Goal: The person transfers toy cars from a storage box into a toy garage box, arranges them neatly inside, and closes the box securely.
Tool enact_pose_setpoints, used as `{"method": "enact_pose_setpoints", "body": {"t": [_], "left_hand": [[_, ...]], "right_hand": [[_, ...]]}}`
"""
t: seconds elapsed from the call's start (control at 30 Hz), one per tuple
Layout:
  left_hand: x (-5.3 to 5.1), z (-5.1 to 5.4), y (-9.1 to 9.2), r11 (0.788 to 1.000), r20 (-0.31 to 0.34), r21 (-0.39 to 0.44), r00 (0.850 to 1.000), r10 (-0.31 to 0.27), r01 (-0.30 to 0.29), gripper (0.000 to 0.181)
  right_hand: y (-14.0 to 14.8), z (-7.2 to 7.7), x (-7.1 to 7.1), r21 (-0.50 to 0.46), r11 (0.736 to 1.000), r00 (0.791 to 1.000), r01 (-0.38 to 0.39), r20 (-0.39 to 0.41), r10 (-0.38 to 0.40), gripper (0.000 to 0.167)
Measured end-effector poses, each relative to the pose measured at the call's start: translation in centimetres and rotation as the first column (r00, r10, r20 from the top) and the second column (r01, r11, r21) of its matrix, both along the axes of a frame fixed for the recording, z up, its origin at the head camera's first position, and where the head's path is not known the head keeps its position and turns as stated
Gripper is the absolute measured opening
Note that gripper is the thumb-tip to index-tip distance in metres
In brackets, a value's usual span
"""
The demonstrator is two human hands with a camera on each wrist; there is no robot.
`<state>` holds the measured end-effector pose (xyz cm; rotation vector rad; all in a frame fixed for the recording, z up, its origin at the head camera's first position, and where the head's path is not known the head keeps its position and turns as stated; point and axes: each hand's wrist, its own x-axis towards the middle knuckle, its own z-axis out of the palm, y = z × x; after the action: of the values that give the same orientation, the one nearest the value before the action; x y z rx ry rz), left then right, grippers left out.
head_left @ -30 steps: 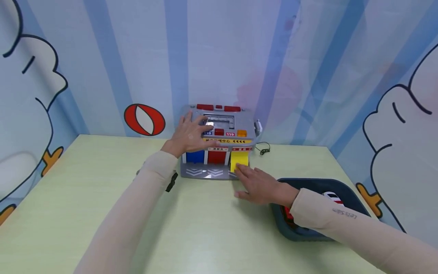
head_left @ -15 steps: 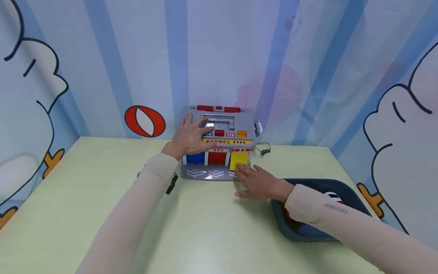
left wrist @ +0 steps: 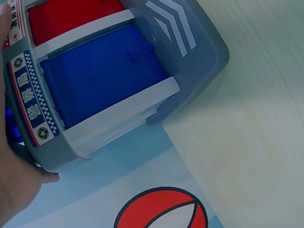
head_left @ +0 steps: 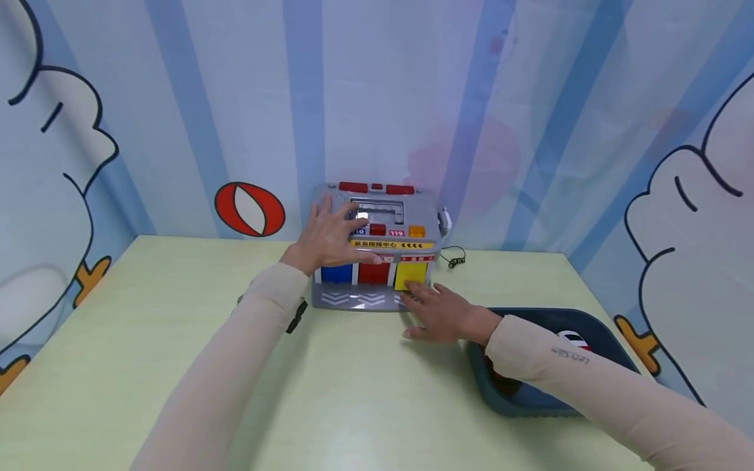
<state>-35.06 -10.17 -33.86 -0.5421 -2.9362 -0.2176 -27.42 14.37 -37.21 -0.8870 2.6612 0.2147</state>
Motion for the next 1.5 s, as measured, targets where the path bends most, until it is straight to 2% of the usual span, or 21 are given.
{"method": "enact_pose_setpoints", "body": {"t": [0.2, 0.43, 0.73, 1.23, 1.5], "left_hand": [[0.0, 0.0, 0.2, 1.0, 0.007, -0.005, 1.0, -0.004, 0.004, 0.094], [-0.1, 0.1, 0.2, 1.0, 0.002, -0.024, 1.0, -0.004, 0.004, 0.097], [-0.1, 0.1, 0.1, 0.998, -0.01, -0.058, 1.0, -0.013, 0.012, 0.097], [-0.1, -0.1, 0.2, 1.0, 0.02, -0.017, 1.0, -0.019, 0.019, 0.094], [0.1, 0.1, 0.2, 1.0, 0.042, -0.004, 0.999, -0.018, 0.018, 0.089]], "right_hand": [[-0.2, -0.1, -0.1, 0.051, 0.999, 1.0, 0.003, 0.001, -0.004, 0.079], [-0.4, 0.0, -0.3, 0.065, 0.998, 1.0, -0.021, 0.001, 0.021, 0.07], [-0.6, 0.1, -0.4, 0.097, 0.995, 1.0, -0.023, 0.015, 0.021, 0.071], [-0.9, -0.1, -0.7, 0.11, 0.994, 0.999, 0.008, 0.043, -0.013, 0.074], [-1.1, -0.3, -0.8, 0.11, 0.994, 0.999, 0.004, 0.032, -0.008, 0.077]]}}
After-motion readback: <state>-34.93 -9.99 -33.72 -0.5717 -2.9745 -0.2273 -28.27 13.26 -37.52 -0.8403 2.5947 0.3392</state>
